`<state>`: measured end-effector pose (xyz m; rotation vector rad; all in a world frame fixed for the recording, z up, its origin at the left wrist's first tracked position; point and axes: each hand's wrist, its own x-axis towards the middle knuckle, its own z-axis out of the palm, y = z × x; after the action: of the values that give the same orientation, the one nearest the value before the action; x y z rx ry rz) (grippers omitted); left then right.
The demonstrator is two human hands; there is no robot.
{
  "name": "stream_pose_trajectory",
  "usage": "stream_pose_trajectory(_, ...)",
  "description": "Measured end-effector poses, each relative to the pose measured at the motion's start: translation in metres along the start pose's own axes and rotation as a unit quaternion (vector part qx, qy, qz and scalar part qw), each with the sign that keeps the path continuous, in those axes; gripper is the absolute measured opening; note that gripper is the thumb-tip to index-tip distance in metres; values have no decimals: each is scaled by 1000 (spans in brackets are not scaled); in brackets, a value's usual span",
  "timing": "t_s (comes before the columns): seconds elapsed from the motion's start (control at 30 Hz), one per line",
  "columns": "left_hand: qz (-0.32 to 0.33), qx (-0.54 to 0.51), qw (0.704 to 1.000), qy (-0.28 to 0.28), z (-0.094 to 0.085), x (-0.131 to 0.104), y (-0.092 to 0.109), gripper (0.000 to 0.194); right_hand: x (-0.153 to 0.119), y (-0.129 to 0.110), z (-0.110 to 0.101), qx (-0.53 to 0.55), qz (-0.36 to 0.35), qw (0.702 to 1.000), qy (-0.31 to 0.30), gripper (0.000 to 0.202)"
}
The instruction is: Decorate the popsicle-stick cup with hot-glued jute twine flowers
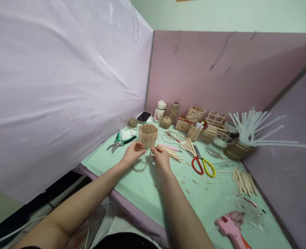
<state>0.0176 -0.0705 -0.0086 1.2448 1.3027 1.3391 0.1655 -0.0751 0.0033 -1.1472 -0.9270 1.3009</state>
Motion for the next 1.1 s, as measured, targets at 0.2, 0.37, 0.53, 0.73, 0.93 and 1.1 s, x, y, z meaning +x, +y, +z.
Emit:
stream_pose_trajectory(0.2,44,135,990,18,-25,44,2,107,3,-6,-5,-16,-18,1000,9,34)
stream_pose_trajectory(0.37,116,106,984,-80,-10,65,2,121,6,-3,-6,-28,-31,999,7,34)
stream_pose_trajectory(0.53,85,60,994,-27,-2,68,7,97,5,-10,-7,-41,-55,998,2,33)
stream_pose_trajectory(0.73,-2,-115,987,-110,-8,42,35,86,-20,-27,-13,-95,-119,988,-23,28)
stream_pose_trajectory(0.93,-85,-142,980,-113,-17,9,25,95,-34,-19,-13,-159,-136,978,-23,26)
stream_pose_trajectory(1.1,-70,-145,982,-97,-19,9,12,100,-35,-16,-8,-189,-137,972,-15,23)
